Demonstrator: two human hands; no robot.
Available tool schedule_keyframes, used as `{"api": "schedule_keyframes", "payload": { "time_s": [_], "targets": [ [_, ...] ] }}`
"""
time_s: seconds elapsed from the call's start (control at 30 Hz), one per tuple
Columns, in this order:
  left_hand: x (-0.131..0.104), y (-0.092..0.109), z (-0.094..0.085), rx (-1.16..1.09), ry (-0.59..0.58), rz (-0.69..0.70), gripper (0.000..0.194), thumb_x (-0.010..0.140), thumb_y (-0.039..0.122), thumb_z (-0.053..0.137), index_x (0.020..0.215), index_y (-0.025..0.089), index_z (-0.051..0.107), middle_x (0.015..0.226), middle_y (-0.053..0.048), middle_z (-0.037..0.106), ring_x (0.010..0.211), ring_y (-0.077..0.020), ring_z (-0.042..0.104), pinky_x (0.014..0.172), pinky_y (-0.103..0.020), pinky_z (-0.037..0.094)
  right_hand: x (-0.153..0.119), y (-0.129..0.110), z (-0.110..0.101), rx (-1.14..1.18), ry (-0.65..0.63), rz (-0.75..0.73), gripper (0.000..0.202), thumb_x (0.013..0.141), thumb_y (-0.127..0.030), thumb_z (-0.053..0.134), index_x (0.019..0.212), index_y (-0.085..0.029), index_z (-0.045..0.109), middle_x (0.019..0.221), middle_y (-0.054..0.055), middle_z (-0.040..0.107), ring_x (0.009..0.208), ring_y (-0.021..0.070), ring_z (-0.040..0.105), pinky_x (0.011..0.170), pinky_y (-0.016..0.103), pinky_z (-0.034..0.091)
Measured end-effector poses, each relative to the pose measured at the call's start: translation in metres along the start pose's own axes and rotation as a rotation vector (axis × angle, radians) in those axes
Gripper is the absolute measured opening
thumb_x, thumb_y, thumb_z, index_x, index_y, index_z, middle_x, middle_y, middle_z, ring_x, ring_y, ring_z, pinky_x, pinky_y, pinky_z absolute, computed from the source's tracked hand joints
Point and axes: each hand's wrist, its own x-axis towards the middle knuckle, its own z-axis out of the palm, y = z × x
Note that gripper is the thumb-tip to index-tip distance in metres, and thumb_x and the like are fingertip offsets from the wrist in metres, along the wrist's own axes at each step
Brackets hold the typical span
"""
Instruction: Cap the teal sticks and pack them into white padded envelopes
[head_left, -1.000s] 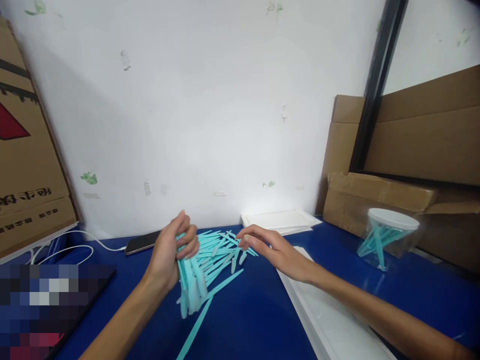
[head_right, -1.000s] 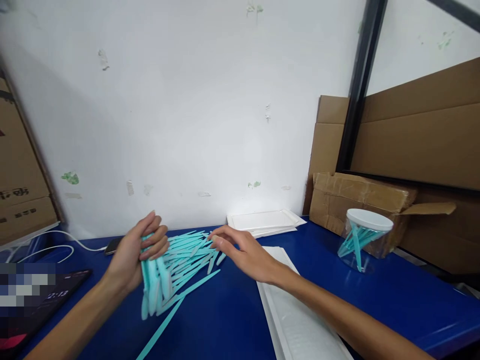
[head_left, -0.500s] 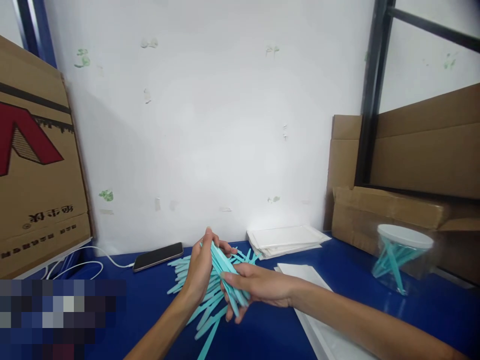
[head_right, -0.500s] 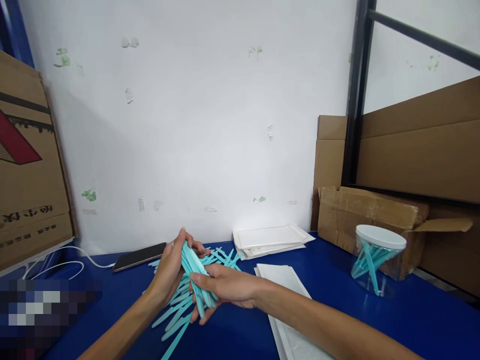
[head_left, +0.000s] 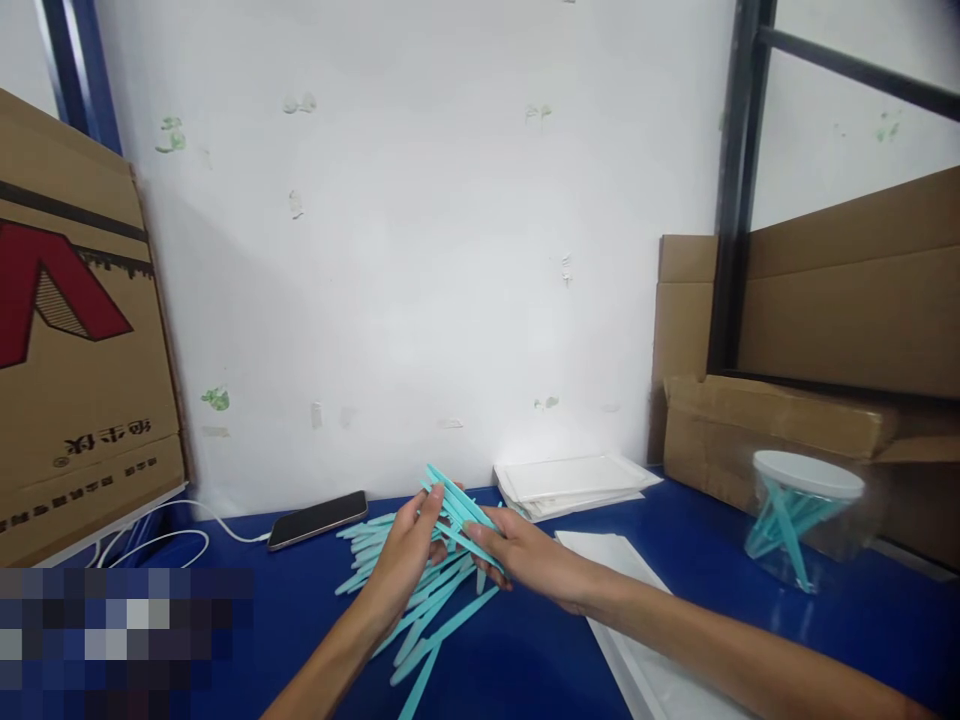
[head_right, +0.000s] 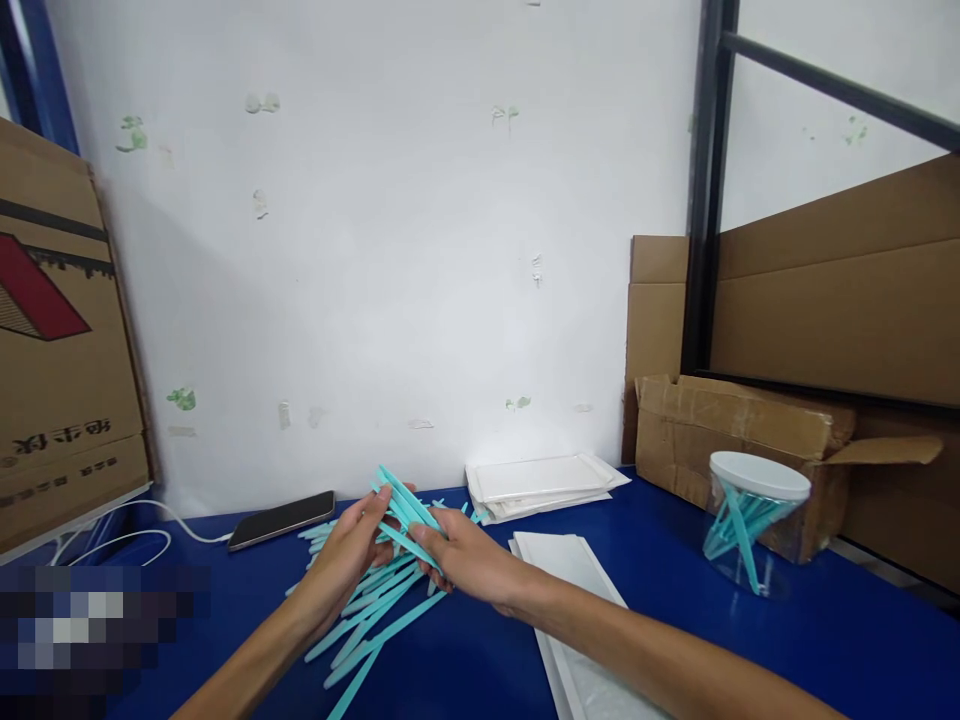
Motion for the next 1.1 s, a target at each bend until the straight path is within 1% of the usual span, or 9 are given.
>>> {"api": "schedule_keyframes", "payload": {
  "time_s": [0.1,0.17,0.3,0.47,0.63,0.73,0.8,0.93,1.1],
  "targets": [
    [0.003,-0.005,0.000,0.005,-0.022,0.000,0.046,0.076,0.061,0.070,0.078,0.017,0.057,0.059,0.007,0.043,0.047,-0.0055,0.032,0.039,-0.017,0.020,0.000,0.000,0.001,0.032,0.020,0.029,0.051,0.088,-0.070,0.053,0.092,-0.018,0.050,0.070,-0.005,0.046,0.056,0.0078,0.038,0.048,0.019,0.031],
    [0.005,-0.007,-0.001,0.019,-0.010,0.012,0.047,0.076,0.061,0.070,0.074,0.018,0.053,0.055,0.008,0.040,0.044,-0.0046,0.030,0.038,-0.017,0.019,0.000,0.001,0.001,0.038,0.012,0.030,0.051,0.089,-0.070,0.051,0.094,-0.018,0.051,0.071,-0.005,0.047,0.055,0.0073,0.037,0.046,0.018,0.027],
    [0.007,-0.008,-0.003,0.031,0.000,0.061,0.045,0.075,0.058,0.072,0.071,0.016,0.057,0.054,0.007,0.043,0.043,-0.0051,0.036,0.040,-0.018,0.032,0.003,0.005,0.001,-0.001,0.052,-0.022,0.053,0.093,-0.069,0.043,0.093,-0.018,0.053,0.071,-0.003,0.053,0.049,0.0066,0.035,0.041,0.018,0.024],
    [0.007,-0.009,-0.005,0.023,0.018,0.088,0.044,0.074,0.056,0.074,0.064,0.015,0.061,0.054,0.004,0.048,0.047,-0.0084,0.044,0.045,-0.021,0.041,0.006,0.006,0.000,-0.093,0.157,-0.067,0.057,0.094,-0.070,0.039,0.090,-0.016,0.059,0.065,-0.002,0.056,0.048,0.0083,0.039,0.045,0.020,0.030],
    [0.005,-0.005,-0.004,-0.013,0.020,0.065,0.040,0.072,0.052,0.077,0.075,0.013,0.072,0.056,0.003,0.052,0.050,-0.0087,0.046,0.051,-0.022,0.044,0.009,0.010,-0.003,-0.184,0.207,-0.094,0.063,0.096,-0.069,0.034,0.091,-0.016,0.066,0.067,0.000,0.062,0.048,0.0100,0.042,0.048,0.022,0.034],
    [0.003,-0.002,-0.002,-0.054,0.024,0.061,0.039,0.070,0.050,0.080,0.077,0.012,0.074,0.059,0.001,0.054,0.052,-0.0085,0.045,0.050,-0.022,0.044,0.010,0.014,-0.005,-0.225,0.219,-0.140,0.065,0.098,-0.067,0.032,0.085,-0.016,0.069,0.069,0.001,0.063,0.052,0.0115,0.047,0.052,0.023,0.036],
    [0.002,-0.001,-0.001,-0.069,0.040,0.067,0.039,0.068,0.049,0.081,0.078,0.012,0.074,0.063,0.000,0.056,0.054,-0.0085,0.046,0.048,-0.022,0.044,0.009,0.015,-0.006,-0.244,0.217,-0.163,0.065,0.099,-0.065,0.032,0.078,-0.015,0.068,0.068,0.001,0.063,0.054,0.0122,0.050,0.054,0.024,0.038],
    [0.001,0.001,-0.001,-0.080,0.065,0.077,0.041,0.068,0.046,0.083,0.093,0.014,0.074,0.070,0.000,0.058,0.054,-0.0077,0.047,0.046,-0.021,0.044,0.008,0.013,-0.007,-0.277,0.219,-0.183,0.066,0.100,-0.063,0.032,0.068,-0.015,0.064,0.065,0.001,0.063,0.056,0.0129,0.053,0.058,0.024,0.041],
    [0.001,0.002,0.000,-0.043,0.035,0.090,0.039,0.070,0.046,0.081,0.090,0.013,0.075,0.076,-0.004,0.063,0.057,-0.0095,0.051,0.044,-0.020,0.043,0.009,0.012,-0.009,-0.287,0.243,-0.205,0.063,0.100,-0.064,0.030,0.081,-0.015,0.065,0.061,0.000,0.060,0.056,0.0144,0.055,0.059,0.025,0.043]
  ]
}}
